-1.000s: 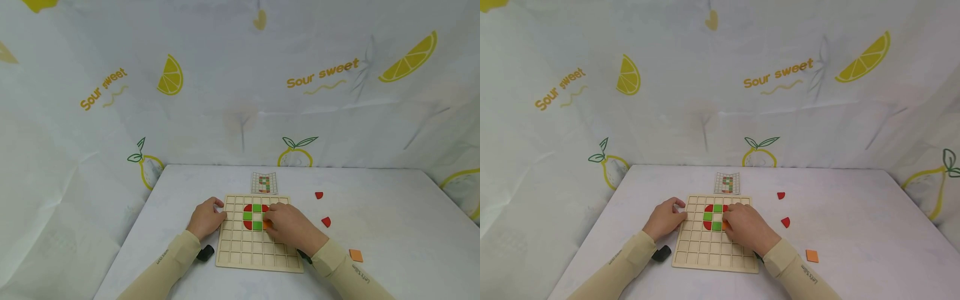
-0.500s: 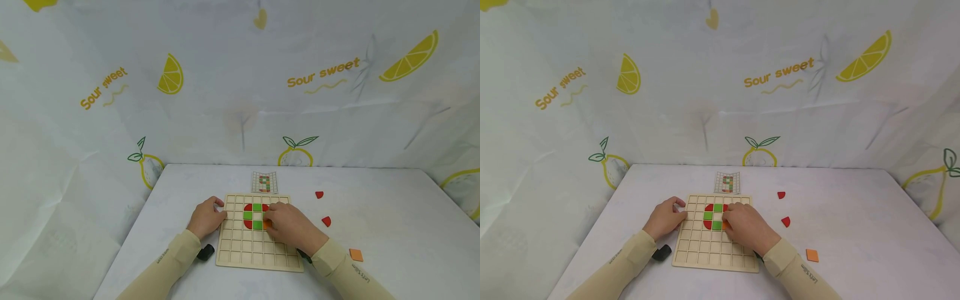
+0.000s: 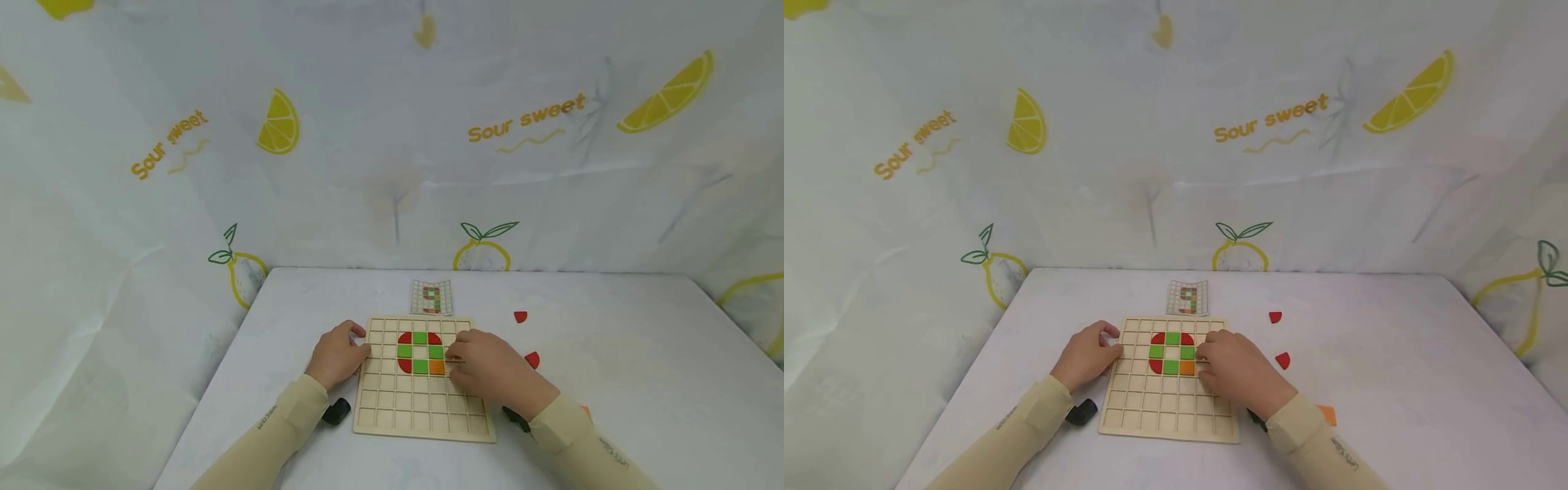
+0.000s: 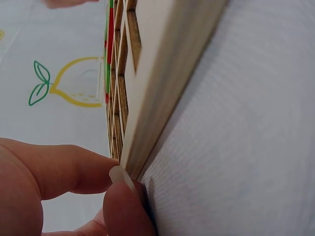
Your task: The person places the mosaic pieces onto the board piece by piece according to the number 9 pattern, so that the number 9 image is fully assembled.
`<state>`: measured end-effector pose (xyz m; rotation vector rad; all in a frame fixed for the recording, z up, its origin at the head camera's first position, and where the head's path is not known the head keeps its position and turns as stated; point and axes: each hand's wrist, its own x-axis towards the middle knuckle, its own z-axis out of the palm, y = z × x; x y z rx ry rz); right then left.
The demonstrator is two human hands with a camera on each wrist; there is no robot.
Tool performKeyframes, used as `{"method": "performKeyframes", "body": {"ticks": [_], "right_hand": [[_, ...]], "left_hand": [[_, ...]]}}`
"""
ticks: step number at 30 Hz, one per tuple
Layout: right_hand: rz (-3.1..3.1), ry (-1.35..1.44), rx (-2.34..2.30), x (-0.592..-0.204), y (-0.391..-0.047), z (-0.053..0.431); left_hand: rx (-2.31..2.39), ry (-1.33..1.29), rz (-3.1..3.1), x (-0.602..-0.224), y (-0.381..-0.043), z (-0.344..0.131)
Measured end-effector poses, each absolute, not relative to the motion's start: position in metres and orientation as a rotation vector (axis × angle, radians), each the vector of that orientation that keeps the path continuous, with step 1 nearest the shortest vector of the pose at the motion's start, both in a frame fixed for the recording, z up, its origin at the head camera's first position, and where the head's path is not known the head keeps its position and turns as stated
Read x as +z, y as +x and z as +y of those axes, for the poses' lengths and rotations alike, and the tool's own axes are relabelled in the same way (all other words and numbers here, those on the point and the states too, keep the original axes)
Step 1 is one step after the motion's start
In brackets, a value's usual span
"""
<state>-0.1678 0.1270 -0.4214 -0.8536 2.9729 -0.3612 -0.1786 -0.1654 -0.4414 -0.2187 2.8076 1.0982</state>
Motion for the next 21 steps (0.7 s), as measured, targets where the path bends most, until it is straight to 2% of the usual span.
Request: {"method": "performKeyframes", "body": {"ticks": [7, 11, 21], "right_hand": [[2.993, -0.712, -0.331, -0.416, -0.144, 0.174], [3.027, -0.725, -0.308, -0.418, -0.129, 0.195], [2.986, -0.533, -0.278, -0.418, -0.103, 0.213]], "left_hand": [[1.098, -0.206, 2.805, -0.442, -0.178, -0.167], [1.09, -0.202, 2.812, -0.442, -0.177, -0.169], [1.092, -0.183, 2.808, -0.44, -0.177, -0.166]]}}
